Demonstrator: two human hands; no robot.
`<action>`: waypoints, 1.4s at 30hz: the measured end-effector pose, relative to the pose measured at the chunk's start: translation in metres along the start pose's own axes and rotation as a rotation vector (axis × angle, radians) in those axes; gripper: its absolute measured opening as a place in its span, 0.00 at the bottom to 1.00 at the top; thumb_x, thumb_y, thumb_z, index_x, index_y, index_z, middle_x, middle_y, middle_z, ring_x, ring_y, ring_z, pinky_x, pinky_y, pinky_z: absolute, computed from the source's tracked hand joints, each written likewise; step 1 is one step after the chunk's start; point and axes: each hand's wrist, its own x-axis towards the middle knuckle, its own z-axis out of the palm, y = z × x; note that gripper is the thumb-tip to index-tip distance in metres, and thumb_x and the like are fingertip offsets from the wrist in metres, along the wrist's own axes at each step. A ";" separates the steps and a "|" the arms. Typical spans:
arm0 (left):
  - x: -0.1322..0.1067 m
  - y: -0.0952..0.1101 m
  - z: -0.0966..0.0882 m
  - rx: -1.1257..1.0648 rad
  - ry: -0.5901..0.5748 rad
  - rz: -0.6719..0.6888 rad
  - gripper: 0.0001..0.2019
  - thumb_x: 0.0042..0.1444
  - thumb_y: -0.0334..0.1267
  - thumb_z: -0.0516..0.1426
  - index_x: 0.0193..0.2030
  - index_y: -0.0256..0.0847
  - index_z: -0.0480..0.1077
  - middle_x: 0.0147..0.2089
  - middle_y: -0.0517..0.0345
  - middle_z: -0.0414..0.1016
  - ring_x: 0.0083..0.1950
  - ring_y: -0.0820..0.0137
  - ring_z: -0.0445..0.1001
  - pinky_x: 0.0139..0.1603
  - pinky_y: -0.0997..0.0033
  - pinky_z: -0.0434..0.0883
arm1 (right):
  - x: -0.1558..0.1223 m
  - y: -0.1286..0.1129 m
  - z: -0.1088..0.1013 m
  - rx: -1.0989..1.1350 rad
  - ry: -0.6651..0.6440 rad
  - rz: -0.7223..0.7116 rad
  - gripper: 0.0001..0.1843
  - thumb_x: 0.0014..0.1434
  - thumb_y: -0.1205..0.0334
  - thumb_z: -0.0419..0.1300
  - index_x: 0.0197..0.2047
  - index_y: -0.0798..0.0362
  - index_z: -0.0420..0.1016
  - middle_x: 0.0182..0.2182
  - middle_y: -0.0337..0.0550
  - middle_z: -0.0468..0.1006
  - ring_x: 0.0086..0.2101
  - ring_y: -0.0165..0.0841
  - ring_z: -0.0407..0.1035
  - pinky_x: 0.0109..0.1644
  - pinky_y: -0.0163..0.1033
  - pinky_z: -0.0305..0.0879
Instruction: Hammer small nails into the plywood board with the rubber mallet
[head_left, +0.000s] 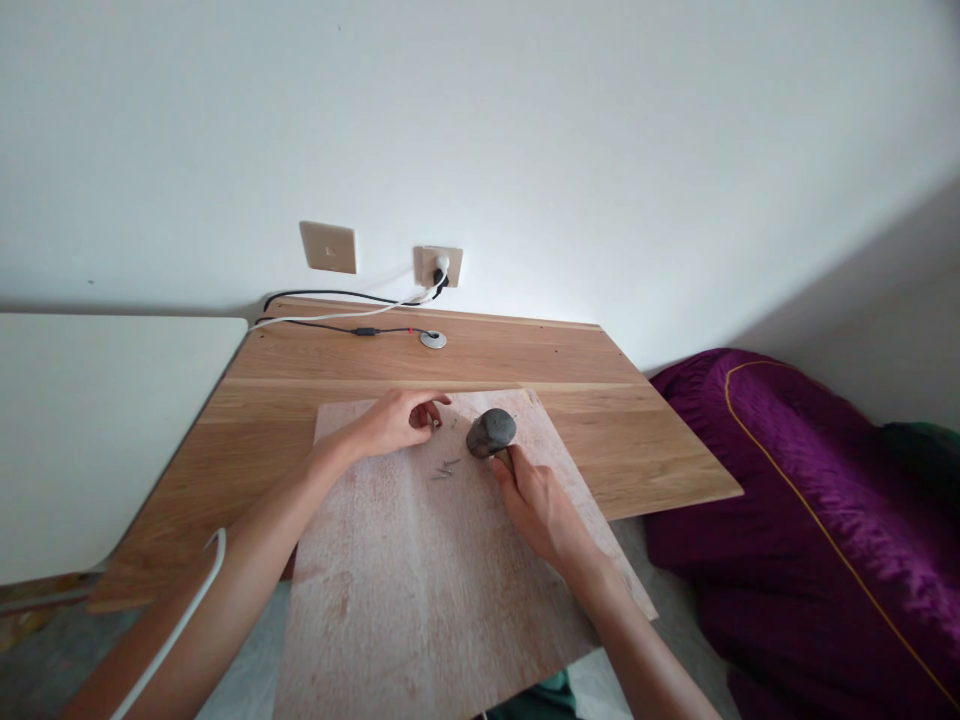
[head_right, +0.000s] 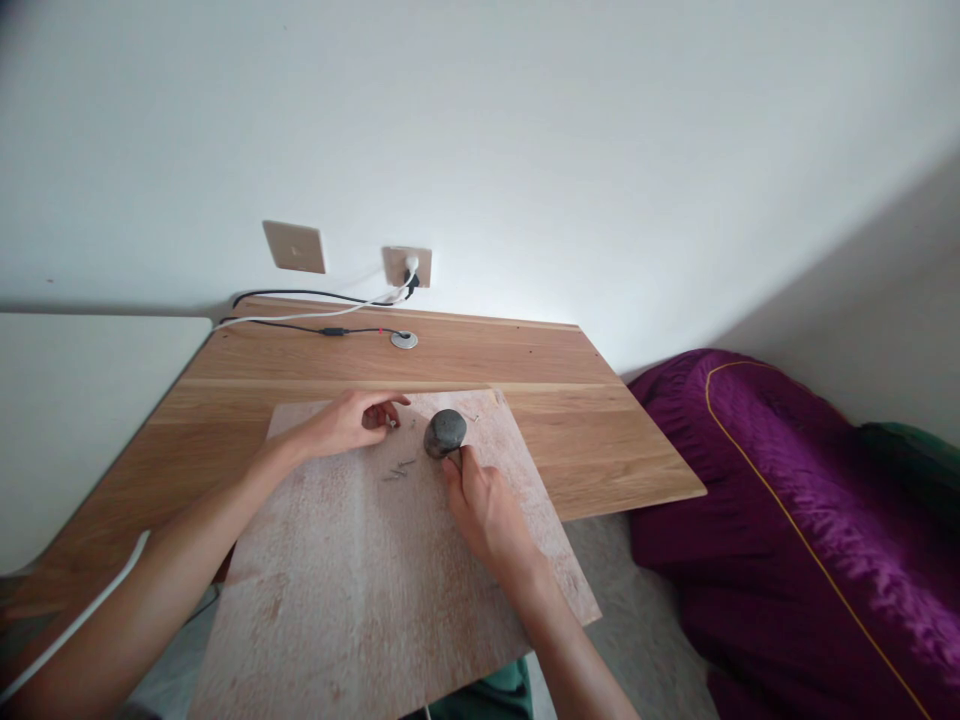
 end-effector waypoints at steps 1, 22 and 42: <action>0.000 0.000 0.000 -0.002 0.001 0.000 0.25 0.49 0.23 0.59 0.55 0.39 0.77 0.37 0.58 0.84 0.34 0.71 0.78 0.38 0.73 0.72 | 0.000 0.000 0.000 0.001 -0.002 0.001 0.14 0.78 0.56 0.46 0.48 0.51 0.70 0.29 0.45 0.79 0.30 0.40 0.75 0.30 0.38 0.51; 0.001 -0.004 0.002 -0.005 -0.005 -0.007 0.25 0.48 0.24 0.59 0.55 0.39 0.78 0.36 0.59 0.83 0.34 0.69 0.78 0.38 0.72 0.72 | 0.000 -0.001 -0.001 0.027 0.015 -0.002 0.13 0.77 0.56 0.48 0.46 0.50 0.71 0.26 0.41 0.77 0.27 0.38 0.73 0.30 0.38 0.51; 0.002 0.000 0.002 -0.006 -0.022 -0.002 0.23 0.49 0.23 0.59 0.54 0.38 0.77 0.34 0.61 0.82 0.33 0.70 0.78 0.37 0.73 0.70 | -0.001 -0.001 -0.001 0.061 0.017 -0.010 0.11 0.77 0.58 0.48 0.47 0.50 0.70 0.26 0.41 0.77 0.27 0.38 0.72 0.32 0.39 0.51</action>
